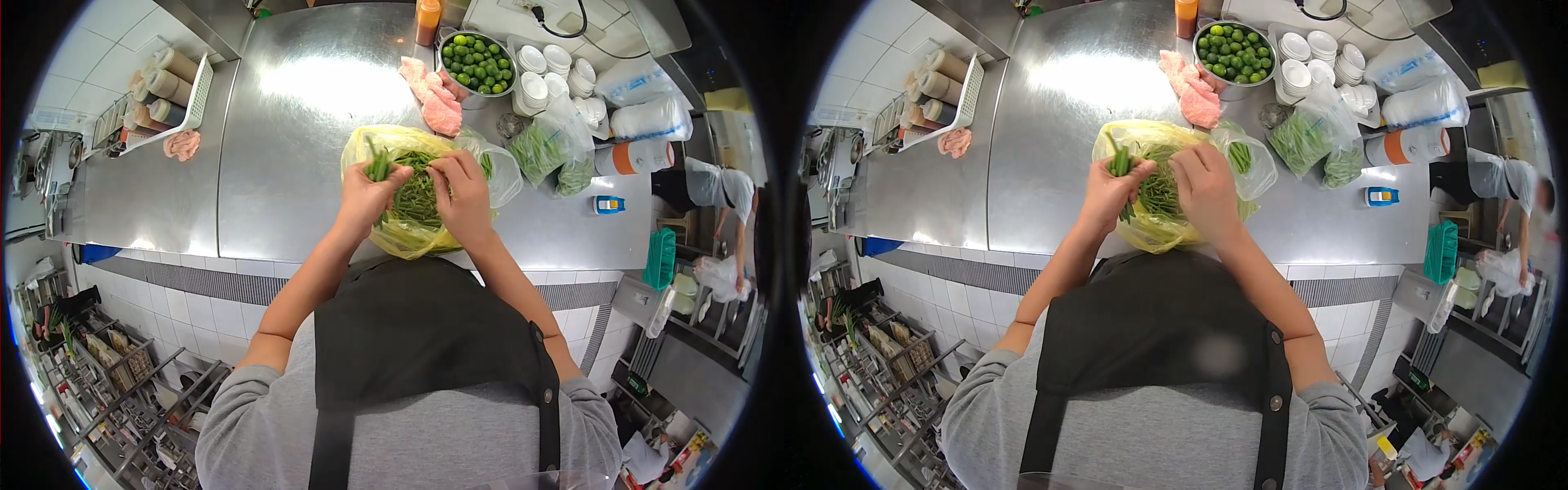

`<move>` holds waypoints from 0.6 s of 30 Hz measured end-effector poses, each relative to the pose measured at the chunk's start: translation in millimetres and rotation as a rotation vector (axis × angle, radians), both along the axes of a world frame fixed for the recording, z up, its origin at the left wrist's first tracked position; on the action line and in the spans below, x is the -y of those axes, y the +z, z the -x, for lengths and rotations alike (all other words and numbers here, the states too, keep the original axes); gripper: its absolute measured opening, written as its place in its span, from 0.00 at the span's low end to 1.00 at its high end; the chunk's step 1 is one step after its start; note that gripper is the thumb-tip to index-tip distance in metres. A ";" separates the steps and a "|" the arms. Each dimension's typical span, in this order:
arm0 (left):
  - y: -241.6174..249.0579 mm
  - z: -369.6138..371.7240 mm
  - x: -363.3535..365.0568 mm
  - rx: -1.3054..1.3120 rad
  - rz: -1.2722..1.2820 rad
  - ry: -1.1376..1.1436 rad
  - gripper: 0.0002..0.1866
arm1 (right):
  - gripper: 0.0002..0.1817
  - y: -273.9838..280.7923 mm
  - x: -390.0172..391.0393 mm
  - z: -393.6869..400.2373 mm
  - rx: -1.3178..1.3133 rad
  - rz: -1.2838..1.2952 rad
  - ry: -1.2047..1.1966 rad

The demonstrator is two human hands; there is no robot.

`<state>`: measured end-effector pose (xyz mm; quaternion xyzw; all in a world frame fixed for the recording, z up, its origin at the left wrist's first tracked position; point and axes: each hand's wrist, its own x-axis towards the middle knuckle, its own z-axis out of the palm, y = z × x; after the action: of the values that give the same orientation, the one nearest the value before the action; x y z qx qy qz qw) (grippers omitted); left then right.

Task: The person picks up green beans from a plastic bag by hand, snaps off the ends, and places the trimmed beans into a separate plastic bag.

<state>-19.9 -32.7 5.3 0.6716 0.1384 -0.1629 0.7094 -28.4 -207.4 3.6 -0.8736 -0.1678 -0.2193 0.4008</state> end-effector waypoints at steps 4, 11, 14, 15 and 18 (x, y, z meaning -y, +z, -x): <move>-1.6 -8.9 -15.5 0.040 0.168 0.115 0.08 | 0.10 3.5 6.9 4.7 -0.286 0.018 0.072; 1.0 -13.6 -22.3 -0.078 0.661 0.097 0.11 | 0.15 -3.0 0.5 5.5 -0.819 -0.654 0.265; 0.9 -13.7 -17.2 -0.063 0.662 0.147 0.10 | 0.12 -0.6 -0.4 5.4 -0.934 -0.735 0.349; 0.1 -13.0 -16.2 -0.036 0.641 0.152 0.10 | 0.10 -1.1 -2.8 6.6 -0.940 -0.644 0.348; 0.3 -11.1 -13.5 0.008 0.611 0.167 0.10 | 0.06 3.3 -7.1 6.0 -0.901 -0.553 0.340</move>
<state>-8.8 -19.1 5.6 0.4144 0.1351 -0.1354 0.8898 -34.3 -200.3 6.9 -0.7038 -0.0544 0.2081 0.6770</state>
